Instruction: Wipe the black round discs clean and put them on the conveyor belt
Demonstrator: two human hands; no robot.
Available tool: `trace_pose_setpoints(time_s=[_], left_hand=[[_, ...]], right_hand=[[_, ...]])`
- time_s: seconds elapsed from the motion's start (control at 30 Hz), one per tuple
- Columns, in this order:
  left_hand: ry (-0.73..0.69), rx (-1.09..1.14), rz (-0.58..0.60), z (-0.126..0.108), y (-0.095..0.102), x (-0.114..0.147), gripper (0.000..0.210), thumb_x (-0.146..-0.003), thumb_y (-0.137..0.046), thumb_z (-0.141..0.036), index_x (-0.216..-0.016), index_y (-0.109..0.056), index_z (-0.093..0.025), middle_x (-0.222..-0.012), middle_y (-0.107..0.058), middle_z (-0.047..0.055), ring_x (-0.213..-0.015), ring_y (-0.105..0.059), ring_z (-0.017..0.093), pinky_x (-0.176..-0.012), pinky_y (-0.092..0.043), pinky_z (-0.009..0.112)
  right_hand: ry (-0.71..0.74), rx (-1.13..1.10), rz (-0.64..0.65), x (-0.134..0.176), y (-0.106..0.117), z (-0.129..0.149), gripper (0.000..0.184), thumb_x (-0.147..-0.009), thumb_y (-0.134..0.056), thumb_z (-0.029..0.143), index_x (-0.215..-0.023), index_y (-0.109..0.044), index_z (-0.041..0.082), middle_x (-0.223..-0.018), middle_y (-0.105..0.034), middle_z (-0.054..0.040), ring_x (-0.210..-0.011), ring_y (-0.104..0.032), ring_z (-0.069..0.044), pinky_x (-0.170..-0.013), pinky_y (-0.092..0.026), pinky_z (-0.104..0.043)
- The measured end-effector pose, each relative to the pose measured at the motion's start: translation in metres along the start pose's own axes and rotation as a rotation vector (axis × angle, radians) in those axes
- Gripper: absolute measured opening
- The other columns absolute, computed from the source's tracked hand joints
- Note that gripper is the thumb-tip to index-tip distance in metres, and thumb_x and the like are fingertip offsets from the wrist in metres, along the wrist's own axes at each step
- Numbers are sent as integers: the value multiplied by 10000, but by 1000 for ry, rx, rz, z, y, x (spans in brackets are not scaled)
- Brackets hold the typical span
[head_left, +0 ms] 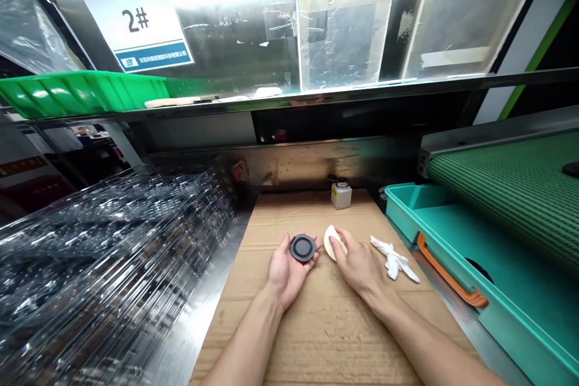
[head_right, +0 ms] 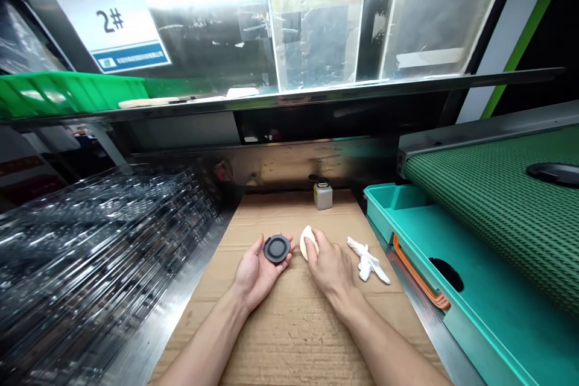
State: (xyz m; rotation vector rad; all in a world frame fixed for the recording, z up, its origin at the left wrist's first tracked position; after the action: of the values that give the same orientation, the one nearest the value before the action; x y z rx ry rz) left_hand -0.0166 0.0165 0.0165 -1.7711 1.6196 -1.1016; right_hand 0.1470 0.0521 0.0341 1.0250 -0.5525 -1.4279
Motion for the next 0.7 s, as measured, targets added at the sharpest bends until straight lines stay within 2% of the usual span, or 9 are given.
trace_pose_setpoints(time_s=[0.17,0.27,0.33,0.43,0.53,0.63,0.7], left_hand=[[-2,-58,33,2,-6,4,240,-873,-544,-246,-1085,-537,-135,-1155,-610,171,-1009,-634,277,-775,-528,359],[-64,-202,-4,2,-6,6,267,-813,-542,-123,-1080,-556,-132,-1064,-617,126,-901,-632,217,-707,-529,328],[-124,-350,-29,2,-6,7,278,-784,-569,-105,-1060,-568,-138,-1013,-604,87,-804,-604,163,-661,-526,302],[-209,-556,-67,2,-7,9,390,-749,-675,-163,-1105,-517,-179,-979,-575,37,-741,-566,122,-613,-517,264],[-224,-675,-100,-1,-12,11,517,-732,-730,-220,-1140,-413,-211,-928,-588,15,-707,-569,112,-596,-500,238],[-201,-850,-51,-17,-25,26,417,-785,-690,-292,-1089,-418,-205,-884,-617,16,-654,-553,100,-550,-452,200],[-220,-1016,-8,-34,-32,48,348,-826,-645,-345,-1093,-473,-203,-919,-631,31,-690,-564,112,-548,-439,197]], right_hand=[[-10,30,-1,1,-1,2,347,-976,-399,452,-1263,-540,317,-906,-718,-35,-841,-677,-250,-630,-416,-291],[-2,38,4,0,0,3,344,-979,-389,445,-1258,-542,315,-923,-717,-31,-842,-675,-243,-636,-414,-289],[1,41,9,0,0,2,351,-982,-376,447,-1263,-539,314,-922,-716,-32,-842,-674,-239,-644,-416,-289],[-10,45,6,-1,0,-1,355,-981,-365,464,-1255,-542,324,-914,-716,-31,-836,-674,-241,-648,-416,-292],[-12,45,3,-2,-1,-3,361,-982,-353,471,-1241,-552,319,-924,-714,-39,-839,-673,-242,-653,-415,-296],[-12,51,6,-4,-2,-4,380,-985,-337,477,-1251,-550,307,-941,-709,-48,-849,-667,-236,-674,-417,-296],[-21,62,11,-4,-3,-5,395,-985,-328,487,-1260,-545,304,-938,-706,-54,-848,-664,-236,-684,-416,-299]])
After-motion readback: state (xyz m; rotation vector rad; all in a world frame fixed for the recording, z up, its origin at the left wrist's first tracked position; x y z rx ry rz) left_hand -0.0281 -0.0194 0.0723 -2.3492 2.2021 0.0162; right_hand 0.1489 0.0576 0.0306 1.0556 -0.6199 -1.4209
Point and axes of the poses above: each hand's wrist, its own x-axis away from the middle knuckle, its own y-axis out of the back of the hand, z = x × y, the point moved 5 cm from there along -x, towards the middle knuckle
